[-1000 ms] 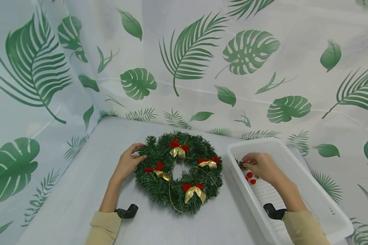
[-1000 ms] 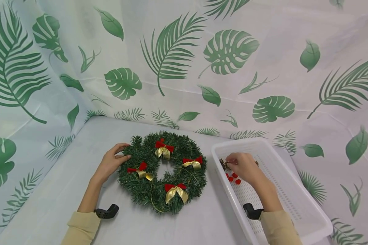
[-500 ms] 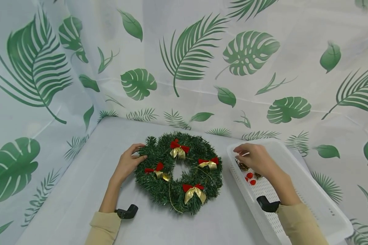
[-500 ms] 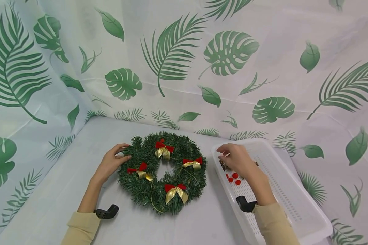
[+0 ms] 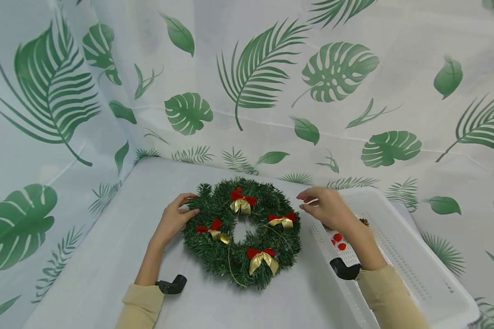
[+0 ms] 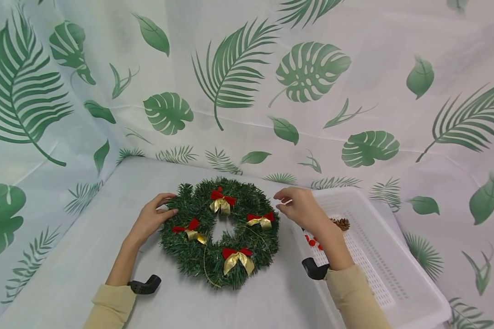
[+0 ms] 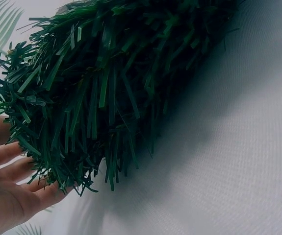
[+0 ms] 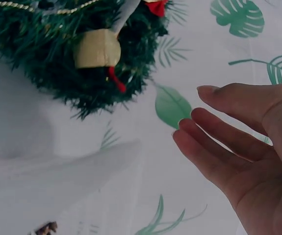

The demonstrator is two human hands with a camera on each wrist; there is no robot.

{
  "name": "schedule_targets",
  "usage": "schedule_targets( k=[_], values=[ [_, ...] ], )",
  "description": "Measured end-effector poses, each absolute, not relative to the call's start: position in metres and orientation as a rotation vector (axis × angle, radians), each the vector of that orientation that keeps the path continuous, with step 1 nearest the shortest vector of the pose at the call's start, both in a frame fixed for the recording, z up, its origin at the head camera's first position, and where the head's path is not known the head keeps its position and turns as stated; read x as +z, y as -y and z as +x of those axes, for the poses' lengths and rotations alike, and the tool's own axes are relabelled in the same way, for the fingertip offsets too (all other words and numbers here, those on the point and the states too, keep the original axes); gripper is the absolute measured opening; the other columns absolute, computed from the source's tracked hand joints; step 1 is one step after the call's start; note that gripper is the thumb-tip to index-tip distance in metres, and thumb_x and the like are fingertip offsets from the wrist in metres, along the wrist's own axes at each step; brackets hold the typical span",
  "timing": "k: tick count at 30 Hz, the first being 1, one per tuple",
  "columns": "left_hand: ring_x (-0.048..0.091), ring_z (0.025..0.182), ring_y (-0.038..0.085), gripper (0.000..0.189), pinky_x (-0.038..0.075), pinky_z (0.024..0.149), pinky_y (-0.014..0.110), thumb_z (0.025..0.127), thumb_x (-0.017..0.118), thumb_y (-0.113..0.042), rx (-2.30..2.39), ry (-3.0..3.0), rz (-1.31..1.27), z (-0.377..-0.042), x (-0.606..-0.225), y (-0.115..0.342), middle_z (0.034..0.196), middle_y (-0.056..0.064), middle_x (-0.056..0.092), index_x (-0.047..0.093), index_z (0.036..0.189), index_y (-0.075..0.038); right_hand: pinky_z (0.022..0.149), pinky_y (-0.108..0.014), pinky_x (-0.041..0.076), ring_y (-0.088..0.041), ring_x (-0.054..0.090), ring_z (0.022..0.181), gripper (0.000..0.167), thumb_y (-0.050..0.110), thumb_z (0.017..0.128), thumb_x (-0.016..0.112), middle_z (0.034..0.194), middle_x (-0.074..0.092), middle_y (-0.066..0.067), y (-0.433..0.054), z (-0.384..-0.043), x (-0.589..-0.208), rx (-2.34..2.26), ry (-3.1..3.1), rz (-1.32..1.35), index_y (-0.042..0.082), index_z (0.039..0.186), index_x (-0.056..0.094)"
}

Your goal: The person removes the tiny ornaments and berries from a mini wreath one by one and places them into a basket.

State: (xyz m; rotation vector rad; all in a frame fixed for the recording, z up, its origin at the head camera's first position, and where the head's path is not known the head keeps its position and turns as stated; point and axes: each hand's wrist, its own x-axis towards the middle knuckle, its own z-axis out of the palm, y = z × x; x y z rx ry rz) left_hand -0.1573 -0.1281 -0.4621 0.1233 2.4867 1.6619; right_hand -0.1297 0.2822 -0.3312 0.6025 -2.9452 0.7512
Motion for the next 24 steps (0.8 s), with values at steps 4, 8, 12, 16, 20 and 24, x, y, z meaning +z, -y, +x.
schedule_targets(
  k=[4,8,12,16,20,24],
  values=[
    [0.056,0.132,0.048,0.055,0.053,0.1,0.057,0.101,0.068,-0.024,1.667,-2.489,0.118,-0.158,-0.463,0.129,0.159,0.022,0.041,0.048,0.152,-0.015,0.081,-0.043,0.063,-0.035,0.075,0.096,0.017,-0.001,0.093,0.071,0.111,0.074,-0.019,-0.272,-0.135,-0.333,0.778,2.932,0.637,-0.001,0.109,0.076],
    [0.056,0.132,0.048,0.055,0.053,0.099,0.057,0.101,0.068,-0.022,1.674,-2.491,0.113,-0.157,-0.462,0.13,0.159,0.022,0.042,0.048,0.151,-0.015,0.082,-0.043,0.063,-0.036,0.075,0.097,0.018,-0.002,0.093,0.07,0.11,0.074,-0.019,-0.263,-0.141,-0.335,0.805,2.926,0.664,-0.002,0.111,0.075],
    [0.056,0.132,0.048,0.055,0.054,0.098,0.057,0.101,0.068,-0.021,1.681,-2.487,0.116,-0.157,-0.462,0.13,0.158,0.022,0.043,0.048,0.151,-0.015,0.083,-0.043,0.063,-0.036,0.074,0.099,0.019,-0.002,0.094,0.07,0.111,0.074,-0.021,-0.254,-0.148,-0.339,0.822,2.923,0.667,-0.002,0.112,0.074],
    [0.056,0.131,0.047,0.055,0.054,0.097,0.056,0.101,0.069,-0.022,1.688,-2.483,0.121,-0.156,-0.462,0.129,0.159,0.022,0.043,0.049,0.151,-0.015,0.083,-0.042,0.063,-0.037,0.073,0.1,0.019,-0.001,0.094,0.07,0.111,0.073,-0.022,-0.245,-0.155,-0.345,0.823,2.918,0.688,-0.002,0.113,0.075],
    [0.057,0.131,0.047,0.055,0.054,0.098,0.056,0.101,0.069,-0.022,1.685,-2.485,0.132,-0.156,-0.463,0.129,0.159,0.022,0.042,0.049,0.151,-0.015,0.084,-0.042,0.062,-0.036,0.073,0.1,0.019,-0.001,0.094,0.071,0.11,0.074,-0.021,-0.239,-0.161,-0.35,0.832,2.921,0.714,-0.002,0.112,0.075],
    [0.057,0.131,0.046,0.055,0.054,0.098,0.056,0.1,0.069,-0.023,1.693,-2.486,0.135,-0.157,-0.465,0.129,0.159,0.022,0.043,0.049,0.151,-0.015,0.085,-0.042,0.062,-0.034,0.073,0.1,0.019,0.001,0.094,0.072,0.11,0.075,-0.02,-0.232,-0.164,-0.353,0.822,2.918,0.728,-0.002,0.112,0.075]
  ],
)
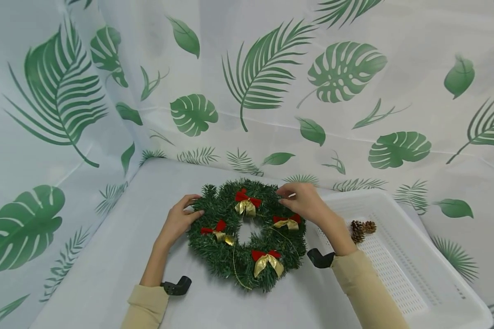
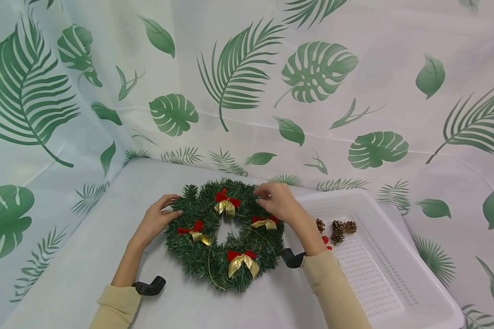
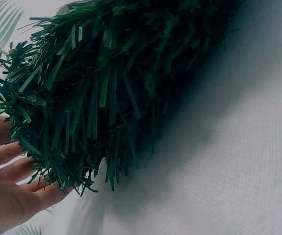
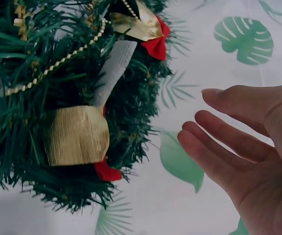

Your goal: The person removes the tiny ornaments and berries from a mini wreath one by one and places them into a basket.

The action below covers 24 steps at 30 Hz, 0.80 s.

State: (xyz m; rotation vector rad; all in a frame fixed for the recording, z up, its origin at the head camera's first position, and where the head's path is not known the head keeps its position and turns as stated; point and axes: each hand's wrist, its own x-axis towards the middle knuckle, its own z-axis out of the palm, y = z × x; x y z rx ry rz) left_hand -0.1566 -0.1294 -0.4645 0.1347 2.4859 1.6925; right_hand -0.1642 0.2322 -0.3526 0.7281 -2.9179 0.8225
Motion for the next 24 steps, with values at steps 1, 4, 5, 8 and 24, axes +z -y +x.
schedule_targets(
  k=[1,4,5,8,24],
  values=[
    [0.057,0.131,0.046,0.055,0.054,0.098,0.056,0.1,0.069,-0.023,1.696,-2.486,0.134,-0.157,-0.465,0.129,0.159,0.021,0.043,0.049,0.151,-0.015,0.085,-0.042,0.062,-0.034,0.073,0.1,0.019,0.001,0.094,0.072,0.11,0.075,-0.02,-0.231,-0.165,-0.353,0.819,2.917,0.73,-0.002,0.112,0.075],
    [0.057,0.131,0.046,0.055,0.054,0.097,0.056,0.1,0.069,-0.023,1.694,-2.493,0.131,-0.157,-0.466,0.13,0.159,0.021,0.043,0.049,0.151,-0.015,0.085,-0.043,0.062,-0.034,0.073,0.099,0.019,0.002,0.094,0.072,0.11,0.074,-0.02,-0.226,-0.168,-0.355,0.823,2.918,0.739,-0.003,0.113,0.075],
    [0.057,0.131,0.046,0.055,0.054,0.097,0.056,0.1,0.069,-0.023,1.693,-2.494,0.131,-0.157,-0.466,0.13,0.159,0.022,0.043,0.049,0.151,-0.015,0.085,-0.043,0.062,-0.034,0.072,0.099,0.019,0.003,0.094,0.072,0.11,0.074,-0.021,-0.225,-0.169,-0.356,0.826,2.922,0.742,-0.003,0.113,0.075],
    [0.057,0.131,0.046,0.055,0.054,0.098,0.056,0.101,0.069,-0.023,1.687,-2.497,0.131,-0.157,-0.465,0.129,0.159,0.022,0.042,0.049,0.151,-0.015,0.086,-0.045,0.061,-0.034,0.072,0.1,0.02,0.004,0.095,0.072,0.111,0.074,-0.02,-0.22,-0.172,-0.357,0.839,2.931,0.751,-0.003,0.114,0.075],
    [0.056,0.132,0.047,0.054,0.053,0.1,0.057,0.101,0.069,-0.022,1.693,-2.483,0.125,-0.156,-0.462,0.128,0.159,0.021,0.043,0.049,0.151,-0.016,0.09,-0.044,0.059,-0.033,0.071,0.105,0.026,0.006,0.099,0.068,0.118,0.073,-0.019,-0.185,-0.196,-0.368,0.845,3.016,0.761,-0.002,0.123,0.072]
  ],
)
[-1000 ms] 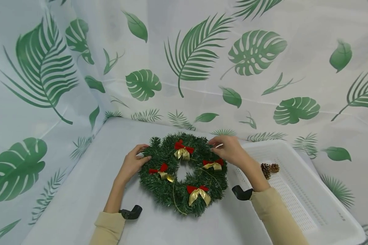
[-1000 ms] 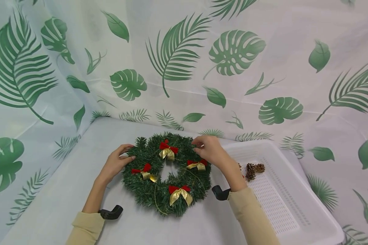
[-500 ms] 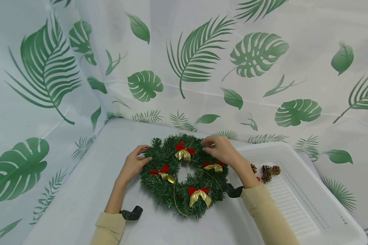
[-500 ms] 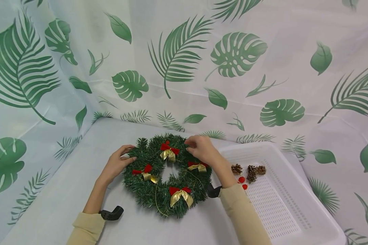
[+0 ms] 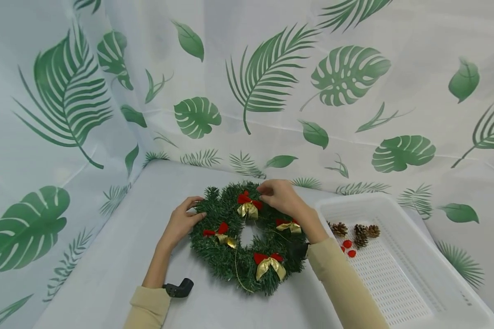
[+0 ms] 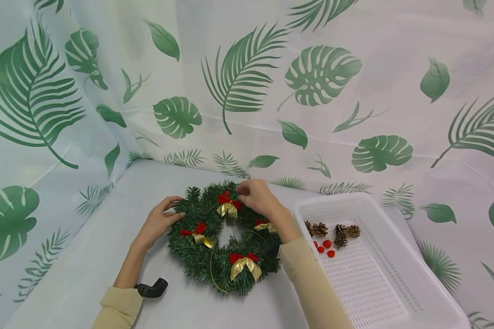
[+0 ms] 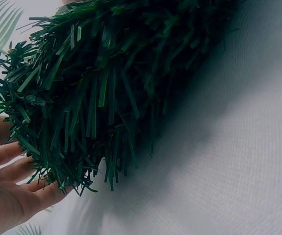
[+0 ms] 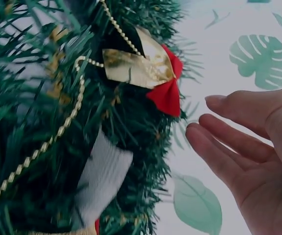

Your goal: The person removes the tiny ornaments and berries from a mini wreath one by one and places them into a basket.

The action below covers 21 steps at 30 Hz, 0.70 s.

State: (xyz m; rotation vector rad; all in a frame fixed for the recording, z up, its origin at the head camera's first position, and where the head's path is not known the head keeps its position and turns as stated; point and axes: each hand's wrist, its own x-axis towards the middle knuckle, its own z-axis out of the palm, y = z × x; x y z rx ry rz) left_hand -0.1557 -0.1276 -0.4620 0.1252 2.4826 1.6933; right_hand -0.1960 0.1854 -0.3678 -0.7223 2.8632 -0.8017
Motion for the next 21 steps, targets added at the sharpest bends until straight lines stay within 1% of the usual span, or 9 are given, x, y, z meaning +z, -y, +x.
schedule_targets(
  k=[7,12,21],
  values=[
    [0.059,0.13,0.044,0.054,0.054,0.099,0.056,0.1,0.069,-0.024,1.706,-2.473,0.114,-0.157,-0.463,0.127,0.158,0.019,0.044,0.05,0.15,-0.017,0.089,-0.044,0.059,-0.033,0.071,0.106,0.025,0.006,0.099,0.067,0.118,0.073,-0.02,-0.173,-0.209,-0.376,-0.829,-2.851,-0.753,-0.002,0.122,0.072],
    [0.059,0.129,0.044,0.054,0.054,0.099,0.056,0.1,0.07,-0.023,1.71,-2.473,0.11,-0.158,-0.462,0.128,0.158,0.019,0.044,0.05,0.15,-0.017,0.09,-0.044,0.059,-0.033,0.071,0.107,0.025,0.007,0.1,0.065,0.119,0.073,-0.019,-0.164,-0.215,-0.379,-0.798,-2.829,-0.752,-0.002,0.123,0.072],
    [0.058,0.131,0.045,0.053,0.054,0.099,0.056,0.1,0.07,-0.023,1.709,-2.47,0.1,-0.158,-0.464,0.127,0.158,0.019,0.044,0.051,0.15,-0.019,0.089,-0.042,0.061,-0.033,0.072,0.105,0.026,0.005,0.099,0.066,0.116,0.074,-0.021,-0.154,-0.224,-0.39,-0.718,-2.829,-0.757,-0.005,0.123,0.072]
  ],
)
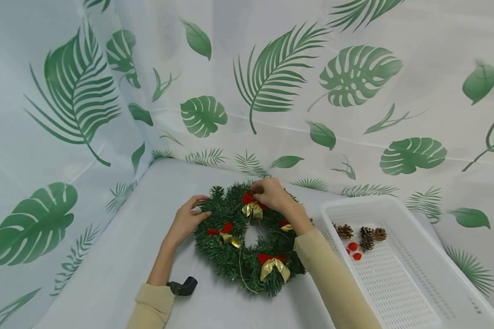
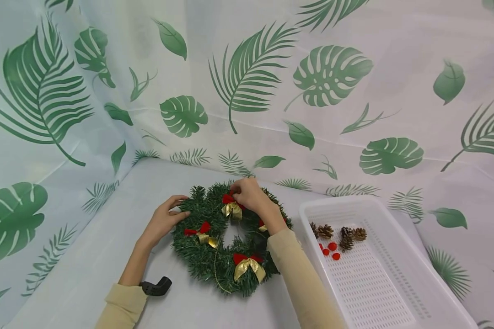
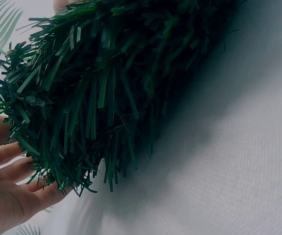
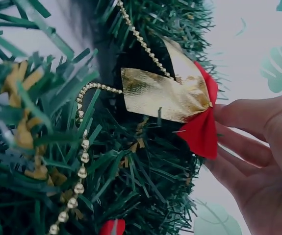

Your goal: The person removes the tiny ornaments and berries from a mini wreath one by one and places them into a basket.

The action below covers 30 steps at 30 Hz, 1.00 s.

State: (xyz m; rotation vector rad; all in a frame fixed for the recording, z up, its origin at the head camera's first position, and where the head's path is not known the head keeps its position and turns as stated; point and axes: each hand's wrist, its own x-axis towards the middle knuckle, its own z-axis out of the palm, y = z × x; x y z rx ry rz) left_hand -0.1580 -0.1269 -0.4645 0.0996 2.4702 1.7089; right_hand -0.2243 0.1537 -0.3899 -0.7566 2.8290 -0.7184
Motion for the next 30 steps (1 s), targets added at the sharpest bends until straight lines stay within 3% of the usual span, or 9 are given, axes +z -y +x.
schedule_targets(
  k=[30],
  values=[
    [0.056,0.133,0.046,0.053,0.054,0.099,0.056,0.1,0.07,-0.023,1.725,-2.475,0.087,-0.158,-0.464,0.128,0.158,0.02,0.045,0.052,0.149,-0.019,0.085,-0.039,0.062,-0.032,0.074,0.1,0.025,-0.001,0.097,0.064,0.11,0.075,-0.022,-0.142,-0.237,-0.405,-0.707,-2.872,-0.83,-0.007,0.121,0.072]
  ],
)
